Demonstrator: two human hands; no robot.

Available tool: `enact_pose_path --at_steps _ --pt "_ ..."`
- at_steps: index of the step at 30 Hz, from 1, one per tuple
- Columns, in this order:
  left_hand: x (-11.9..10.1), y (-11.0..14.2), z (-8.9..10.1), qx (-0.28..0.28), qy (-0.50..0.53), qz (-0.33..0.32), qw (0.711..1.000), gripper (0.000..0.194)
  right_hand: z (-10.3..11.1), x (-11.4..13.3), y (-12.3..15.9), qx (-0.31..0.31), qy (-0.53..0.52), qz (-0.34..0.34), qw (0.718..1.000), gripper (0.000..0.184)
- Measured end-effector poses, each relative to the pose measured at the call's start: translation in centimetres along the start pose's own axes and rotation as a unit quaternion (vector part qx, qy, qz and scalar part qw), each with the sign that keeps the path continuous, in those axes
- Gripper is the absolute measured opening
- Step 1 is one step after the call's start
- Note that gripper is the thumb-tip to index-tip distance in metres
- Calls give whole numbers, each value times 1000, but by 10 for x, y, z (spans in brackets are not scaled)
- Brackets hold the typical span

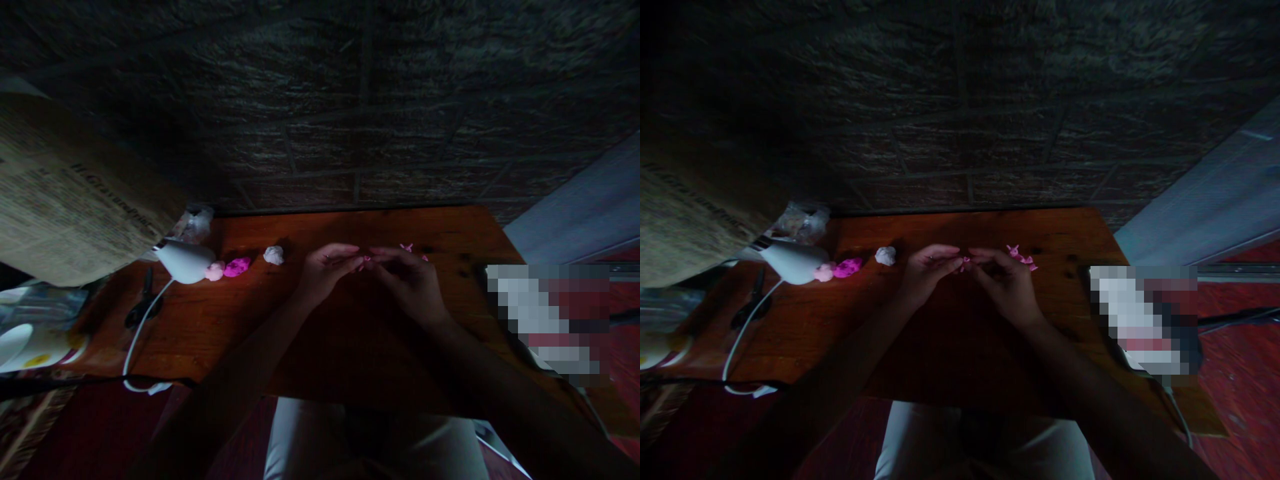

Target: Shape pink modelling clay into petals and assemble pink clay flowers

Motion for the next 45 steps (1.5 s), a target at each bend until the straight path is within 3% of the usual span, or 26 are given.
enact_pose_path --at_steps 15,22,31,45 --pt "4 2 -1 -7 -7 23 1000 33 1 2 0 9 51 13 999 21" --pt "0 1 2 -16 -3 -7 1000 31 0 -5 0 1 7 -36 999 20" --pt "-3 2 3 -24 -42 -29 998 27 -2 -1 1 15 23 -17 999 14" --pt "12 1 -3 2 31 59 998 39 -1 1 -1 8 53 -15 998 17"
Point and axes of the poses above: each hand's wrist, its own y-axis away from the middle knuckle, its own z-axis out of the back of the hand, x = y × z, the point moved 6 cm from there along -y, towards the middle knuckle, and after that the axes turned 11 degrees about -y, right-handed, at the moved point
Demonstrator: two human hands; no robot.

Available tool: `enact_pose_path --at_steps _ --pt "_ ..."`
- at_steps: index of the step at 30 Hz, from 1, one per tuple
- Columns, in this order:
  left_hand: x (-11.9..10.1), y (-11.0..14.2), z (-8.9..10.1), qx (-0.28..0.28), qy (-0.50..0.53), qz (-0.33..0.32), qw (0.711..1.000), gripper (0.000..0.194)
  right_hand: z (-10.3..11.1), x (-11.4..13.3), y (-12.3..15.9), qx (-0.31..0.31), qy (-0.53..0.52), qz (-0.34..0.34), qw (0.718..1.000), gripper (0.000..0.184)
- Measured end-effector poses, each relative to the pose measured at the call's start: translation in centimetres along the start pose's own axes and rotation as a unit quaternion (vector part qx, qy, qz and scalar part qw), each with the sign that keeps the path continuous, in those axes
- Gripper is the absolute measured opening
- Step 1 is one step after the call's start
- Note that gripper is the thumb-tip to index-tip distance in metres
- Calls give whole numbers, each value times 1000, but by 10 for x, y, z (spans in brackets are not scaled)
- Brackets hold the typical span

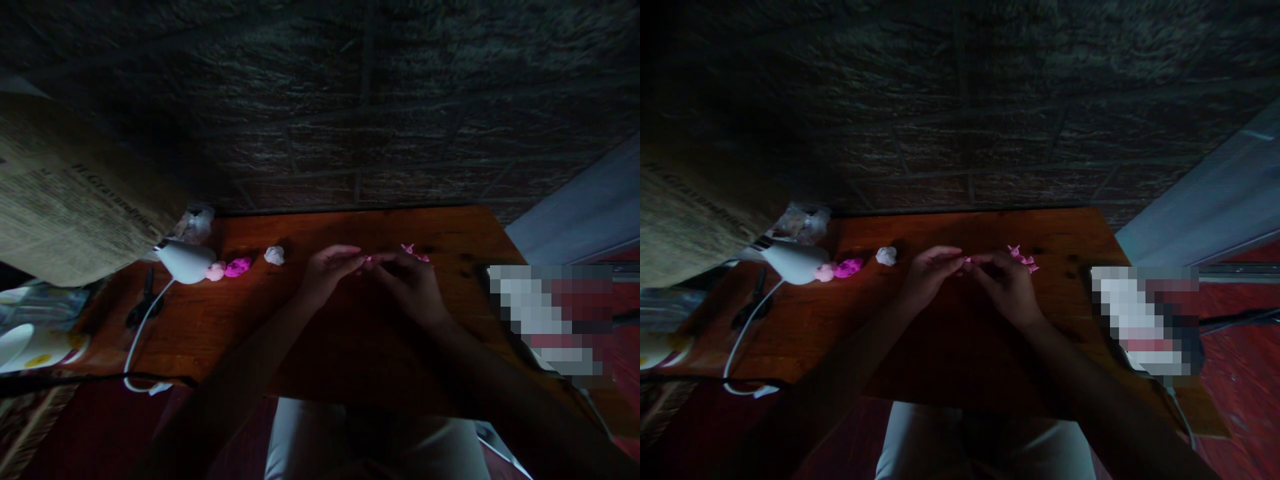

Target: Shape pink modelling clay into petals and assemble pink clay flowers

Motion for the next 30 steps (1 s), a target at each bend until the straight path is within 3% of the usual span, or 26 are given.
enact_pose_path --at_steps 6,17,25,30 --pt "2 -2 0 2 50 21 999 41 -4 -3 0 37 -23 -4 999 21" --pt "5 -2 -2 14 67 37 997 40 -3 -7 -1 16 -58 -56 997 23" --pt "6 -2 -4 23 69 51 996 40 -2 -4 -3 19 -39 -54 998 23" --pt "3 -2 -3 15 54 27 998 39 -2 -4 -3 15 -45 -48 998 23"
Point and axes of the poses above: each hand's wrist, its own y-axis away from the middle knuckle, its own z-axis out of the back of the hand, x = y × z, the point moved 6 cm from there along -y, towards the middle knuckle, and after that the axes turned 11 degrees about -y, right-handed, at the moved point
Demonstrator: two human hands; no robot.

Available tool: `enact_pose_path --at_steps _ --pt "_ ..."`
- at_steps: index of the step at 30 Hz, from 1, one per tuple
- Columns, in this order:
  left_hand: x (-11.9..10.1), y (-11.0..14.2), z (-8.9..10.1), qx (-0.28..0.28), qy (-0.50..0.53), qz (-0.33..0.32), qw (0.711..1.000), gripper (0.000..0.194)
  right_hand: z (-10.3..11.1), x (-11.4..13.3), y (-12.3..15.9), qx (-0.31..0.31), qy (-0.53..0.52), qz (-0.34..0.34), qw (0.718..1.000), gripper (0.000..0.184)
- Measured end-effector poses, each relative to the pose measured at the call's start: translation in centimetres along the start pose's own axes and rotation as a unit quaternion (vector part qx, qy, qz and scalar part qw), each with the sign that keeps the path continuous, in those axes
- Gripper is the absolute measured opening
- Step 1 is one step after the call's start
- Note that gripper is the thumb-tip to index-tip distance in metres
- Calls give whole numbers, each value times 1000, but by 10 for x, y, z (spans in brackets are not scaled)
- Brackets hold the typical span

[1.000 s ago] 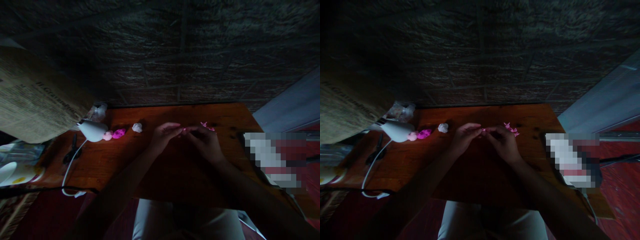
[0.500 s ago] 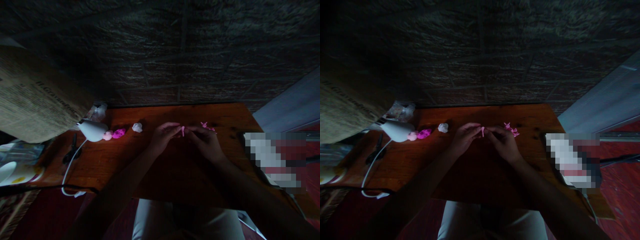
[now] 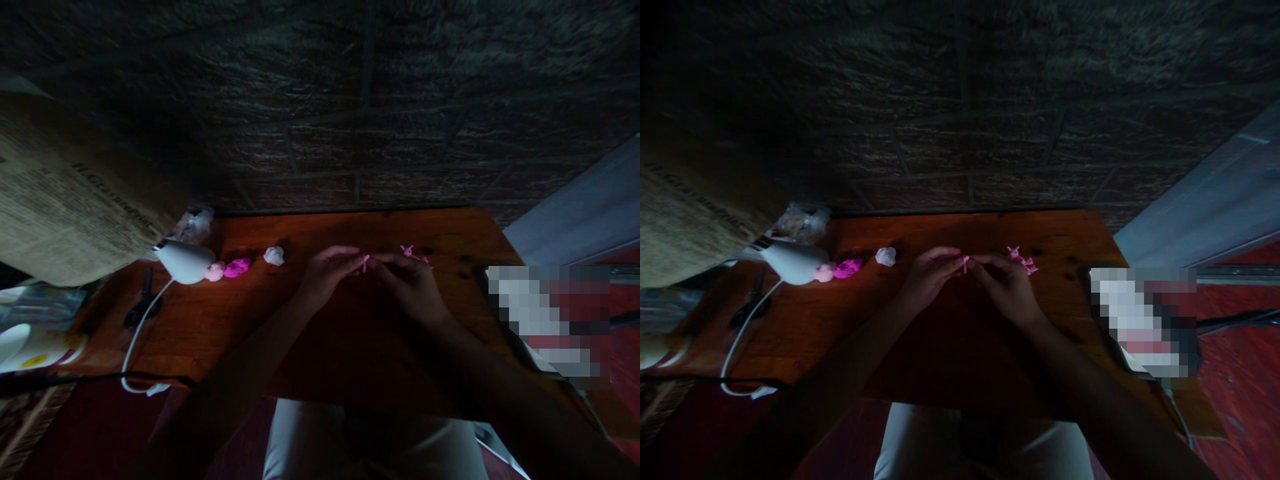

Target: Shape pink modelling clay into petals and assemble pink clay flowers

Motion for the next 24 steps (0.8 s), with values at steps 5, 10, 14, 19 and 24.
enact_pose_path --at_steps 5,10,14,19,24 --pt "-1 1 3 -15 -28 -26 999 39 1 -1 1 -2 -11 12 1000 20" --pt "-5 3 5 -25 -60 -46 997 36 0 1 2 -1 -8 17 1000 18" --pt "-11 5 5 -34 -74 -64 995 32 -1 4 2 3 -2 38 999 15" --pt "-15 6 3 -16 -92 -79 992 32 1 7 2 2 13 53 998 18" --pt "-14 6 3 -26 -99 -75 992 35 2 9 4 7 57 74 996 18"
Point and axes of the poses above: each hand's wrist, its own y-axis away from the middle knuckle, its own z-axis out of the back of the hand, x = y × z, the point moved 6 cm from there along -y, towards the middle knuckle, and after that the axes turned 11 degrees about -y, right-handed, at the moved point
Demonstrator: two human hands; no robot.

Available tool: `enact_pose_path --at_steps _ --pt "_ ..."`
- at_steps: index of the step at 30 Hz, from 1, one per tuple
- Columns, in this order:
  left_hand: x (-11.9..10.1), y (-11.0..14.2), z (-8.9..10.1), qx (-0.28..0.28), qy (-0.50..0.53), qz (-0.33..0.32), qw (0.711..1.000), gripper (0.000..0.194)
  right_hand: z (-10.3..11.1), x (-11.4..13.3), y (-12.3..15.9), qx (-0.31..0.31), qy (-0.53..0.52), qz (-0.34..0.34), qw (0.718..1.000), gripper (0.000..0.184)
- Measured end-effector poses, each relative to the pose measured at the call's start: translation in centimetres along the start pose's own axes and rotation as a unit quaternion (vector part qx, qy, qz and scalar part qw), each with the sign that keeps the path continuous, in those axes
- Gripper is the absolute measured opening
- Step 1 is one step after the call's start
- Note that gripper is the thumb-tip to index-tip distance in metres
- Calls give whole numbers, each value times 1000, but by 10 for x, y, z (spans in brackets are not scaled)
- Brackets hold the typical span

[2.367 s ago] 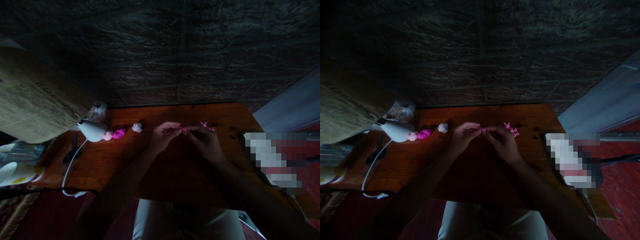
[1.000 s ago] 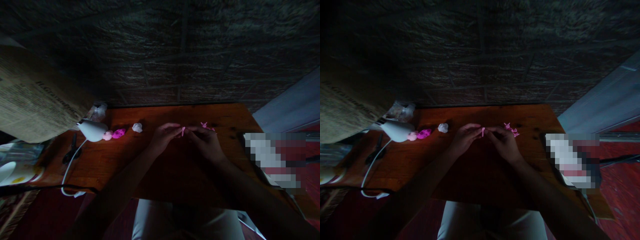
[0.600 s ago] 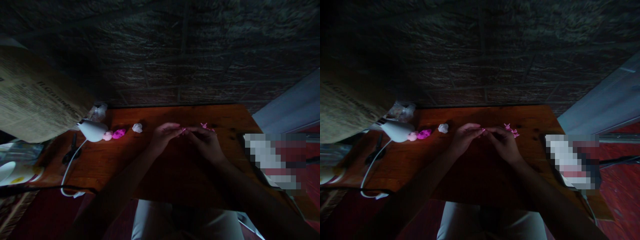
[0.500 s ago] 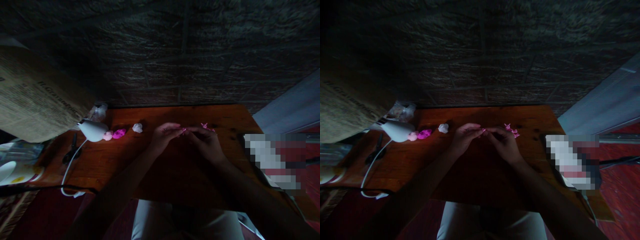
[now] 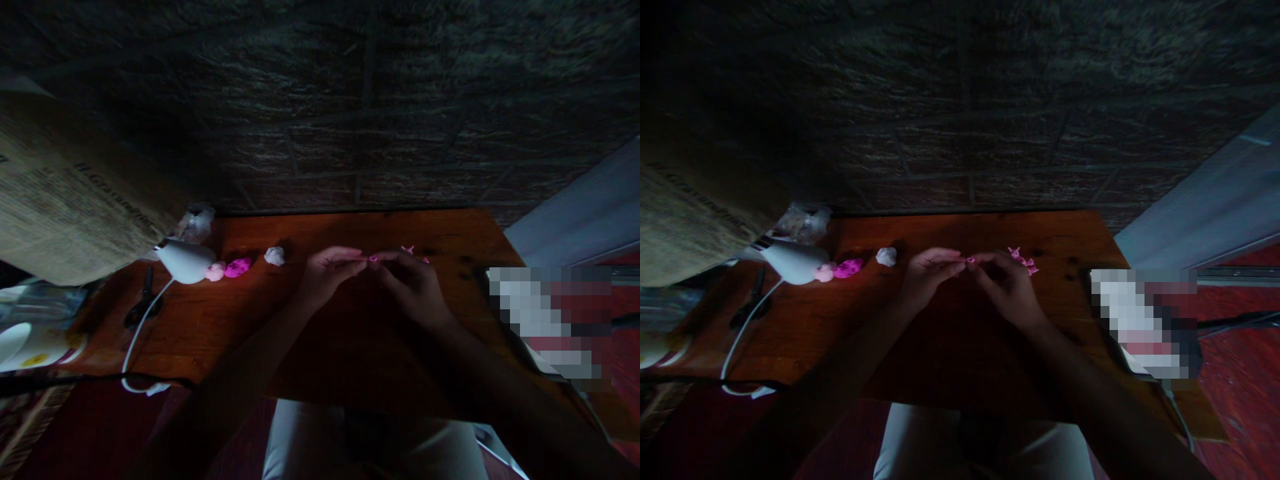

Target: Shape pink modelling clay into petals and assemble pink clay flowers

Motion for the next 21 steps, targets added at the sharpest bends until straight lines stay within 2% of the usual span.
enact_pose_path --at_steps 6,13,18,21 --pt "0 0 3 -28 -7 10 1000 33 -2 -4 2 3 -13 -10 1000 13" --pt "0 0 2 -16 -8 -11 1000 30 -4 -6 3 16 -32 -19 999 17" --pt "-2 1 -2 13 -14 -15 1000 29 -3 5 1 15 31 39 999 10" --pt "-5 3 -4 35 -27 -25 999 28 -2 10 0 19 51 78 995 16"
Point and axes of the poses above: each hand's wrist, its own y-axis away from the middle knuckle, its own z-axis out of the back of the hand, x = y × z, the point moved 6 cm from there along -y, towards the middle knuckle, and after that the axes turned 11 degrees about -y, right-handed, at the moved point
